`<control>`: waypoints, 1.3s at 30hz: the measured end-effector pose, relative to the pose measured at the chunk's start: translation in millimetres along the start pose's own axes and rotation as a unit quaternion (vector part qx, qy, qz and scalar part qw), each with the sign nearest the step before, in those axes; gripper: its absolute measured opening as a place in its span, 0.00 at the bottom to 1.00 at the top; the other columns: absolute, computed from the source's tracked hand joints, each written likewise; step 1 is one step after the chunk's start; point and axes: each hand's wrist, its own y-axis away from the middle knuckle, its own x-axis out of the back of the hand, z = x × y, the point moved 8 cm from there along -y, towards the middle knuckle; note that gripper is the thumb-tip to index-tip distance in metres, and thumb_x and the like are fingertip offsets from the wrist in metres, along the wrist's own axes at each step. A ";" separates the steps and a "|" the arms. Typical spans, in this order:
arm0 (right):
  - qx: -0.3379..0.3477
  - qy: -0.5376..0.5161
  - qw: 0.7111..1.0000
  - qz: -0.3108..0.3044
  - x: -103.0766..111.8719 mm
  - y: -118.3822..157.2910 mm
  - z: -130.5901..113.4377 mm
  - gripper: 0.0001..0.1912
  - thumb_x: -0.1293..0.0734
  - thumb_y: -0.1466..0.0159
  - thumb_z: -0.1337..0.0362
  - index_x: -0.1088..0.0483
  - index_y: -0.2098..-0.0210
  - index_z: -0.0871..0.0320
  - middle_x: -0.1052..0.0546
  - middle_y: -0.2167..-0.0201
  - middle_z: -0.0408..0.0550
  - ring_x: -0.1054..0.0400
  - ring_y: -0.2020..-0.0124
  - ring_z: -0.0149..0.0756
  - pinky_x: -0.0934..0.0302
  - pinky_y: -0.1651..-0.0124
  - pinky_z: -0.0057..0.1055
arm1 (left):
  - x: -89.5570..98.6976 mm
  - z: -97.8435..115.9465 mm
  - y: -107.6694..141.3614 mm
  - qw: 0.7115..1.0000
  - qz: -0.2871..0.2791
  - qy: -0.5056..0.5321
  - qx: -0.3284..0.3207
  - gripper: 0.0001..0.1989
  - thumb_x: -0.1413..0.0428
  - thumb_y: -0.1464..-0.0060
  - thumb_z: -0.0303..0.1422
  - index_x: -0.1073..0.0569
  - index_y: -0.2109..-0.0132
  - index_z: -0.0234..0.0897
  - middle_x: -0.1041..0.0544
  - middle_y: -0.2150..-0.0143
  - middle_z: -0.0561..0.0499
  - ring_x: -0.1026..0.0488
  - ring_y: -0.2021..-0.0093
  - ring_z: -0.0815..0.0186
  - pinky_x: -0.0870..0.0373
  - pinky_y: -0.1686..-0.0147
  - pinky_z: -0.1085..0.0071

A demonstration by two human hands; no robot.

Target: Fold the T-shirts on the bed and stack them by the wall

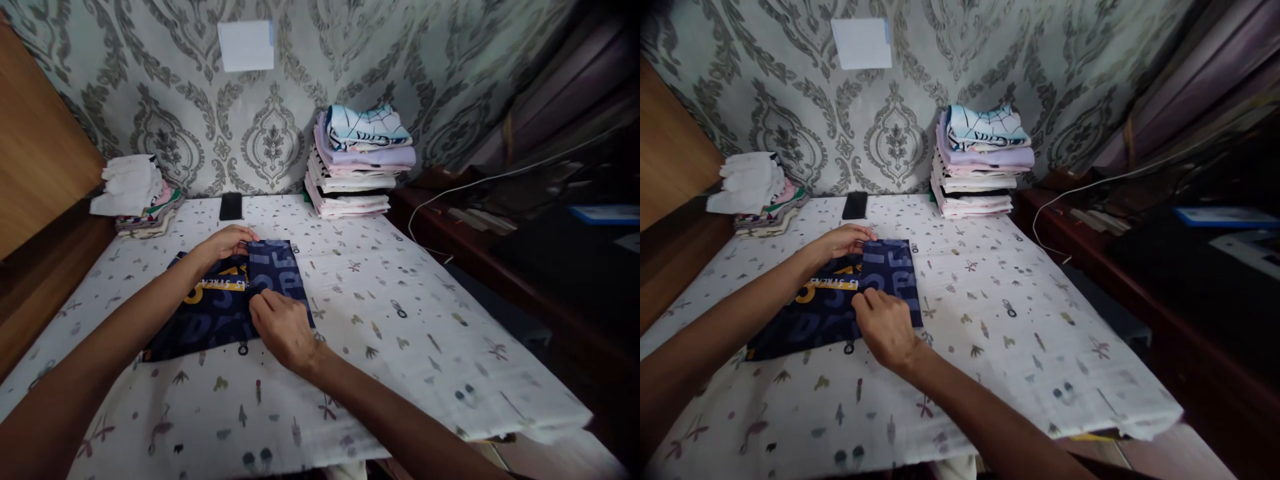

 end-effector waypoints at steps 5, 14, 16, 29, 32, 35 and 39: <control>0.030 0.011 0.998 -0.049 -24.7 0.4 -14.9 0.09 0.39 0.33 0.74 0.31 0.66 0.56 0.26 0.71 0.45 0.32 0.69 0.34 0.45 0.68 0.29 | 3.8 -11.7 3.5 1.000 -0.011 -0.020 0.002 0.05 0.37 0.58 0.25 0.25 0.70 0.32 0.25 0.74 0.52 0.27 0.75 0.69 0.27 0.71 0.72; -0.107 -0.259 0.960 -0.012 0.4 13.4 27.7 0.12 0.41 0.29 0.60 0.29 0.54 0.57 0.22 0.65 0.48 0.28 0.66 0.34 0.35 0.61 0.29 | 10.7 4.0 15.2 0.952 0.068 -0.286 -0.084 0.06 0.40 0.52 0.24 0.24 0.65 0.36 0.27 0.72 0.51 0.27 0.69 0.64 0.28 0.65 0.69; -0.161 -0.259 0.952 0.015 8.8 15.6 48.6 0.12 0.42 0.30 0.62 0.29 0.56 0.57 0.22 0.64 0.48 0.28 0.64 0.34 0.35 0.59 0.30 | 7.9 18.0 30.9 0.895 0.114 -0.414 -0.118 0.09 0.41 0.49 0.26 0.23 0.58 0.37 0.25 0.63 0.46 0.25 0.59 0.56 0.29 0.55 0.62; -0.293 -0.043 0.953 -0.058 -16.8 14.5 131.5 0.11 0.33 0.37 0.56 0.28 0.62 0.57 0.26 0.66 0.49 0.31 0.63 0.39 0.39 0.60 0.33 | -76.2 -37.2 105.1 0.790 0.055 -0.575 -0.205 0.41 0.53 0.39 0.56 0.44 0.30 0.32 0.50 0.27 0.30 0.58 0.26 0.43 0.60 0.31 0.44; -0.300 -0.063 0.948 -0.080 -18.0 10.4 129.7 0.10 0.31 0.40 0.57 0.32 0.72 0.55 0.28 0.72 0.44 0.34 0.69 0.35 0.43 0.67 0.29 | -74.3 -44.8 100.0 0.782 0.046 -0.594 -0.184 0.43 0.56 0.38 0.57 0.44 0.30 0.27 0.52 0.27 0.26 0.60 0.26 0.43 0.61 0.31 0.42; -0.324 -0.129 0.933 -0.091 -21.7 7.3 131.2 0.10 0.31 0.44 0.62 0.36 0.77 0.55 0.32 0.79 0.39 0.39 0.75 0.32 0.48 0.71 0.28 | -73.7 -43.7 100.4 0.787 0.047 -0.586 -0.184 0.43 0.55 0.38 0.57 0.44 0.30 0.26 0.53 0.27 0.26 0.61 0.26 0.43 0.62 0.31 0.43; -0.370 -0.398 0.837 -0.057 -33.0 4.9 129.0 0.10 0.30 0.50 0.61 0.36 0.76 0.55 0.30 0.81 0.38 0.36 0.76 0.32 0.42 0.71 0.28 | -68.5 -36.6 107.9 0.824 0.056 -0.527 -0.203 0.39 0.53 0.39 0.55 0.42 0.31 0.32 0.49 0.27 0.30 0.58 0.26 0.46 0.60 0.31 0.46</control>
